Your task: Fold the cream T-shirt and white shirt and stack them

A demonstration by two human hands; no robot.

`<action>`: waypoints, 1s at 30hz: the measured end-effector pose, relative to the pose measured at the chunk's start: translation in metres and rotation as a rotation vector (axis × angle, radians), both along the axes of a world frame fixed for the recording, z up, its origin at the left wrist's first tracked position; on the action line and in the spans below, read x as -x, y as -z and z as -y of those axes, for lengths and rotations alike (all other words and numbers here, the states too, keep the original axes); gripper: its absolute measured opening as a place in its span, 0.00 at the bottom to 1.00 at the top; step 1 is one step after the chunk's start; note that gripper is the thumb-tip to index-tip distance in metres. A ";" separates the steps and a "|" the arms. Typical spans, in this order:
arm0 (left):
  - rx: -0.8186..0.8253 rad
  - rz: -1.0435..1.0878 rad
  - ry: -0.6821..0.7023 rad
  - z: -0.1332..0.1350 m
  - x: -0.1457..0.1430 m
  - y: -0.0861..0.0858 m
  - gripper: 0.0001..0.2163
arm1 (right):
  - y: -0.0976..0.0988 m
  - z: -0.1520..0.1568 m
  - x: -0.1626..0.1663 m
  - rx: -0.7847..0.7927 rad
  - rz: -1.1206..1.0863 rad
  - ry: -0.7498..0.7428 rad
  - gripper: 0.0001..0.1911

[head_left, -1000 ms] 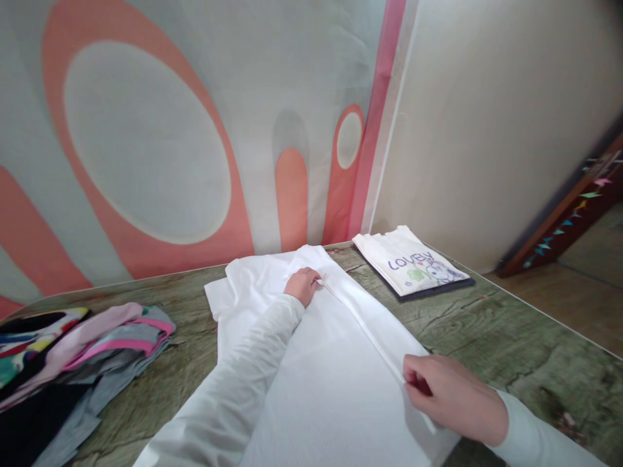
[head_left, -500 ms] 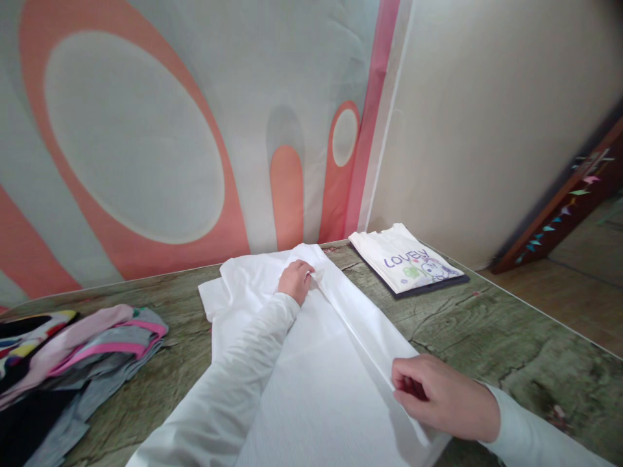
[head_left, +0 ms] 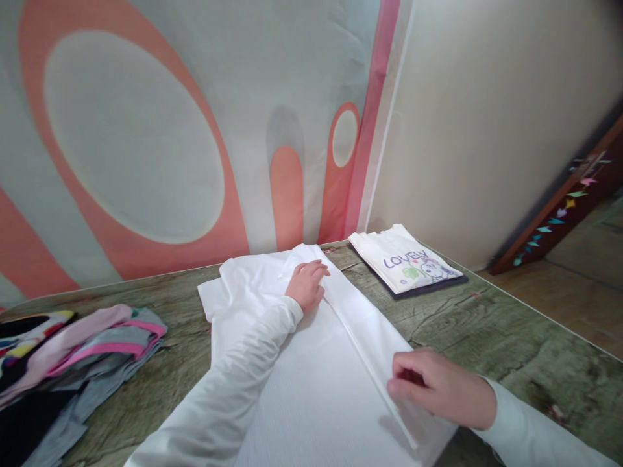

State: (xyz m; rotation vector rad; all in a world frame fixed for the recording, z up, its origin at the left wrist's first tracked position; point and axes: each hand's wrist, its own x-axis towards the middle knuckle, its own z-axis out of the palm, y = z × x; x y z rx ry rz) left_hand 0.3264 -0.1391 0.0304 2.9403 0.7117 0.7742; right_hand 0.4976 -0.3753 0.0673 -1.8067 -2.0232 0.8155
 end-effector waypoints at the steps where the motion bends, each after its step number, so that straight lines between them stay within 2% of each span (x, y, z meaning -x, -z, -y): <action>1: 0.004 -0.039 0.072 0.005 -0.003 0.000 0.16 | 0.000 -0.004 -0.006 -0.033 -0.017 0.042 0.14; 3: 0.026 -0.125 0.179 0.013 -0.008 0.003 0.15 | 0.004 -0.013 -0.021 -0.131 -0.039 0.140 0.13; 6: 0.074 -0.227 0.237 0.019 -0.013 0.013 0.19 | 0.016 -0.025 -0.042 -0.269 -0.033 0.203 0.12; 10: 0.108 -0.282 0.257 0.019 -0.013 0.023 0.23 | 0.030 -0.034 -0.053 -0.365 0.041 0.019 0.18; 12: 0.111 -0.282 0.251 0.018 -0.013 0.024 0.24 | 0.032 -0.035 -0.053 -0.338 0.092 -0.097 0.23; 14: 0.117 -0.279 0.249 0.018 -0.012 0.025 0.24 | 0.032 -0.035 -0.055 -0.247 0.117 -0.177 0.28; 17: 0.128 -0.272 0.266 0.017 -0.012 0.024 0.25 | 0.029 -0.031 -0.063 -0.123 0.115 -0.220 0.32; 21: 0.129 -0.252 0.291 0.015 -0.009 0.021 0.23 | 0.022 -0.023 -0.076 -0.066 0.094 -0.195 0.30; 24: 0.116 -0.238 0.306 0.016 -0.007 0.017 0.23 | 0.016 -0.018 -0.077 -0.051 0.076 -0.144 0.22; 30: 0.135 -0.254 0.358 0.033 -0.011 0.004 0.19 | 0.013 -0.016 -0.063 -0.134 0.038 -0.077 0.18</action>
